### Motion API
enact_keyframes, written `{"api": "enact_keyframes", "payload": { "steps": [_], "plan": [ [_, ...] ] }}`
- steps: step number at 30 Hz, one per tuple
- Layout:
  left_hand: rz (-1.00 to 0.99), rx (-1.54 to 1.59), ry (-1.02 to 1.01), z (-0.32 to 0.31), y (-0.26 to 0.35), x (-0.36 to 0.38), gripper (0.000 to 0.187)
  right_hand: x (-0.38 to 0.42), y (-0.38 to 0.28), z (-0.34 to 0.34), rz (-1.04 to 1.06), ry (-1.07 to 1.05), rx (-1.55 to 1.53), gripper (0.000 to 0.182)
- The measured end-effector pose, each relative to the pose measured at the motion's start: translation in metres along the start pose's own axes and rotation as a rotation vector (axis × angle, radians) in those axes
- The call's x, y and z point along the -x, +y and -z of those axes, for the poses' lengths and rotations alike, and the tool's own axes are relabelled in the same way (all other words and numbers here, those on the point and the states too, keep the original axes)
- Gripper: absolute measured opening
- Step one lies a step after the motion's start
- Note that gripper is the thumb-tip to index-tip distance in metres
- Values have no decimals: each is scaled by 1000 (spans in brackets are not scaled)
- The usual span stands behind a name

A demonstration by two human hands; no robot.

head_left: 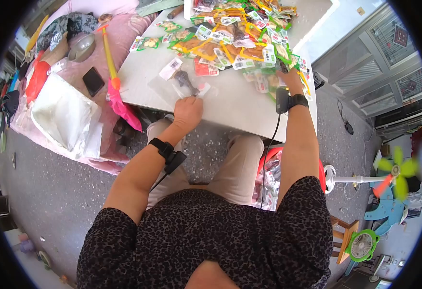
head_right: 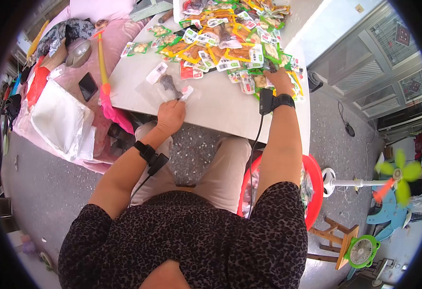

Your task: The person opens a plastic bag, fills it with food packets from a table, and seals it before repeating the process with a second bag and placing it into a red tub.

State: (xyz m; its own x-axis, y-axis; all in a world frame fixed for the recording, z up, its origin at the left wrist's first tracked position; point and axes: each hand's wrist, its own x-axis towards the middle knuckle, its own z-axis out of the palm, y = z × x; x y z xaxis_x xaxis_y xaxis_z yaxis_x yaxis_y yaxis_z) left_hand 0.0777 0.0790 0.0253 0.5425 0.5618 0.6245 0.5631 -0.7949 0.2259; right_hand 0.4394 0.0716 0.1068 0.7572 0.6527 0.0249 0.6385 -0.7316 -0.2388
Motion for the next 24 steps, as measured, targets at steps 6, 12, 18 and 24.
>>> {"api": "enact_keyframes", "payload": {
  "steps": [6, 12, 18, 24],
  "plan": [
    [-7, -12, 2, 1, 0, -1, 6, -15, 8, -5, 10, 47, -84, 55],
    [2, -37, 25, 1, 3, -2, 4, -17, 36, -9, 374, -150, -669, 27],
    [11, -47, -15, 0, 2, -2, 5, 50, 23, 9, 43, -322, -1492, 10],
    [72, -7, -110, 7, 4, -5, 8, 142, 13, -23, 100, -282, -1822, 8]
  ]
}}
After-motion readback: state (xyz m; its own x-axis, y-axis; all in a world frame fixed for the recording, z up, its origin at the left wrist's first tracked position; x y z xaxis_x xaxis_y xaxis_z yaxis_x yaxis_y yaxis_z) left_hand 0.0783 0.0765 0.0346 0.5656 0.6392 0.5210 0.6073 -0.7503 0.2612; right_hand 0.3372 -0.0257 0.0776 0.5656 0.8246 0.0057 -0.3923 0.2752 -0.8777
